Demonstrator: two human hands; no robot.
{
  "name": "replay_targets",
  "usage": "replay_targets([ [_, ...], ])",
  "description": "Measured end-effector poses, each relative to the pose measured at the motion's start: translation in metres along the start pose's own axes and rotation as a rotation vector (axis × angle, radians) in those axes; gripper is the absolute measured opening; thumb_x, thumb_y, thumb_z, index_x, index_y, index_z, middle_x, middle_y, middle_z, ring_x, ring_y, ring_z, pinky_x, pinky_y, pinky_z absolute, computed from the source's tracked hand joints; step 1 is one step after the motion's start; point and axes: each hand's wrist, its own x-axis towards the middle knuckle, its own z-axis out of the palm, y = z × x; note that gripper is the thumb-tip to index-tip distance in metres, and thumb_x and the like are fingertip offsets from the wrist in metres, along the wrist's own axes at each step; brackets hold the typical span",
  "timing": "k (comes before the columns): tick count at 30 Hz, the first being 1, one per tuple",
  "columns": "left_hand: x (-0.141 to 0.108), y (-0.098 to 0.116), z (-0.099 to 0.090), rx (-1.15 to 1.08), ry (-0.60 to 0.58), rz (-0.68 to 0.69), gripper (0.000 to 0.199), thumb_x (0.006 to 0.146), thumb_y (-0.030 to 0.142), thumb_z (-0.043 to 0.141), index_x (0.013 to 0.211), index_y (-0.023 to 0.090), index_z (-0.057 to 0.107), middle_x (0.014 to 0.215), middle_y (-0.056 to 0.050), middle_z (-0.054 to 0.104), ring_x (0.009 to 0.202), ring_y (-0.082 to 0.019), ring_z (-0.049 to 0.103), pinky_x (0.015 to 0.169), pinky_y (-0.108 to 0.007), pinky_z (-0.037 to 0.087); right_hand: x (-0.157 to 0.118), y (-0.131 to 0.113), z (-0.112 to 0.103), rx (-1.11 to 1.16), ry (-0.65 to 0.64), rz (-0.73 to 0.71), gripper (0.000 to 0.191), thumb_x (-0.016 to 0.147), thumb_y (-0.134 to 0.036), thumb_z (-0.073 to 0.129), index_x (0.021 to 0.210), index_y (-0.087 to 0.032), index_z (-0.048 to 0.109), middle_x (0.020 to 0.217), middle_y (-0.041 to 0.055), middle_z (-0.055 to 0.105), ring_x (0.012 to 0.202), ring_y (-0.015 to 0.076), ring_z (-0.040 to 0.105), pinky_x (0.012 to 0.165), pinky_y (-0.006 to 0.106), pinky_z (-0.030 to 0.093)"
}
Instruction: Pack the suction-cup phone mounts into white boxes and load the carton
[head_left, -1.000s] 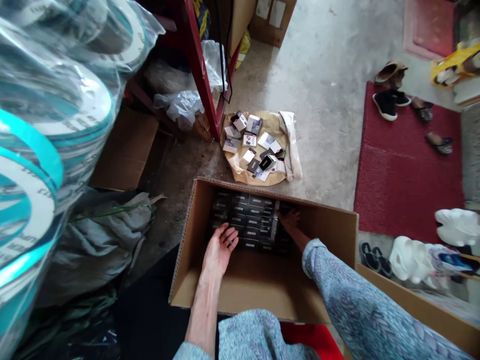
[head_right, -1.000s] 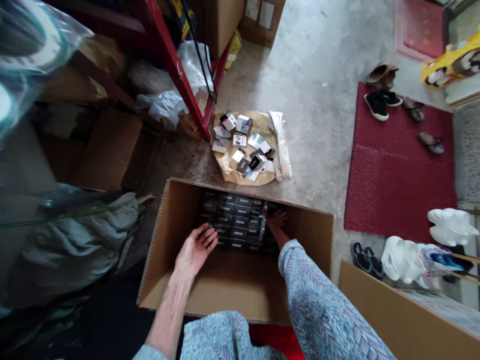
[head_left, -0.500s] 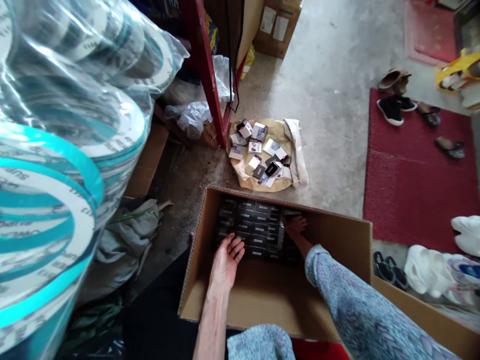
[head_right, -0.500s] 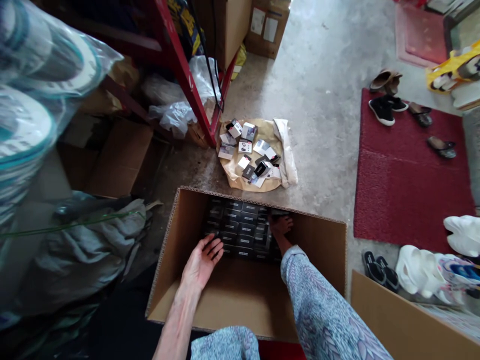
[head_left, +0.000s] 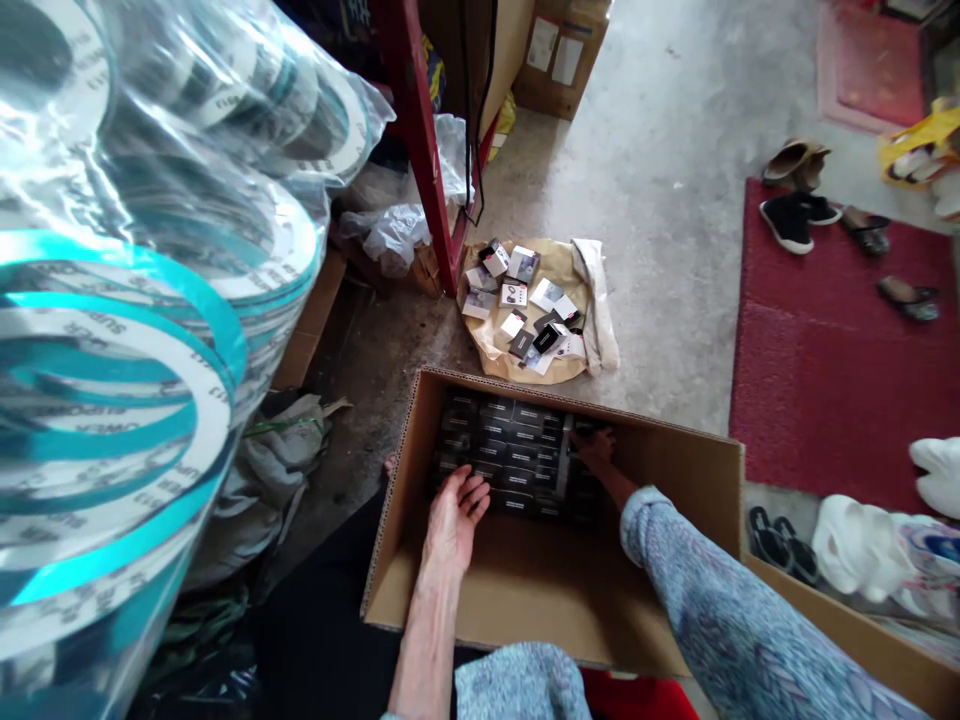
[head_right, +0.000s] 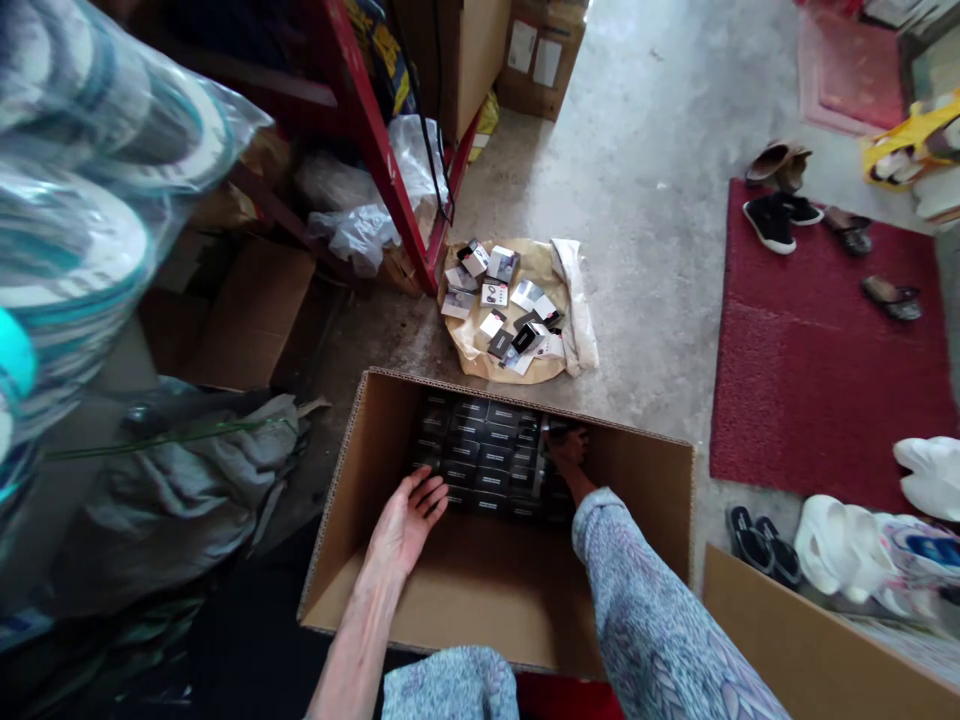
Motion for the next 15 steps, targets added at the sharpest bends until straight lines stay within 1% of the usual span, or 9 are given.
replay_targets([
  [4, 0.003, 0.0, 0.003, -0.001, -0.015, 0.014, 0.015, 0.093, 0.021, 0.045, 0.093, 0.015, 0.059, 0.087, -0.007, 0.064, 0.076, -0.014, 0.065, 0.074, -0.028, 0.05, -0.019, 0.016, -0.036, 0.157, -0.133, -0.083, 0.042, 0.092, -0.038, 0.059, 0.127, -0.016, 0.052, 0.128, 0.0106, 0.054, 0.11, 0.0242, 0.057, 0.091, 0.046, 0.05],
  [7, 0.004, -0.001, 0.005, 0.007, -0.036, 0.014, 0.015, 0.092, 0.021, 0.047, 0.093, 0.015, 0.06, 0.086, -0.007, 0.064, 0.076, -0.015, 0.065, 0.075, -0.028, 0.05, -0.039, 0.028, -0.059, 0.309, -0.285, -0.13, 0.046, 0.089, -0.039, 0.059, 0.129, -0.018, 0.049, 0.123, 0.0095, 0.06, 0.106, 0.023, 0.061, 0.083, 0.037, 0.054],
  [9, 0.003, -0.003, 0.006, 0.018, -0.046, 0.016, 0.014, 0.091, 0.021, 0.048, 0.094, 0.015, 0.061, 0.086, -0.007, 0.064, 0.076, -0.015, 0.065, 0.074, -0.028, 0.05, -0.054, 0.033, -0.07, 0.413, -0.407, -0.143, 0.046, 0.088, -0.041, 0.058, 0.128, -0.019, 0.05, 0.119, 0.0085, 0.065, 0.102, 0.0225, 0.065, 0.076, 0.032, 0.056],
  [12, -0.001, -0.004, 0.004, 0.036, -0.053, 0.028, 0.014, 0.09, 0.02, 0.049, 0.095, 0.016, 0.061, 0.086, -0.007, 0.064, 0.076, -0.014, 0.065, 0.073, -0.027, 0.05, -0.082, 0.034, -0.084, 0.537, -0.559, -0.147, 0.043, 0.088, -0.045, 0.052, 0.12, -0.018, 0.055, 0.114, 0.01, 0.068, 0.094, 0.0228, 0.068, 0.07, 0.032, 0.058],
  [14, -0.003, -0.004, 0.001, 0.04, -0.052, 0.039, 0.014, 0.089, 0.02, 0.05, 0.096, 0.016, 0.061, 0.086, -0.007, 0.065, 0.075, -0.014, 0.065, 0.072, -0.027, 0.05, -0.106, 0.032, -0.099, 0.619, -0.648, -0.169, 0.041, 0.087, -0.046, 0.052, 0.116, -0.018, 0.058, 0.111, 0.0107, 0.069, 0.093, 0.0233, 0.069, 0.072, 0.034, 0.059],
  [15, -0.004, -0.004, 0.0, 0.039, -0.049, 0.045, 0.014, 0.089, 0.02, 0.05, 0.096, 0.015, 0.061, 0.085, -0.007, 0.065, 0.074, -0.014, 0.065, 0.072, -0.027, 0.05, -0.118, 0.031, -0.109, 0.668, -0.708, -0.187, 0.04, 0.086, -0.046, 0.054, 0.115, -0.018, 0.059, 0.11, 0.0101, 0.07, 0.094, 0.0234, 0.069, 0.075, 0.035, 0.059],
])
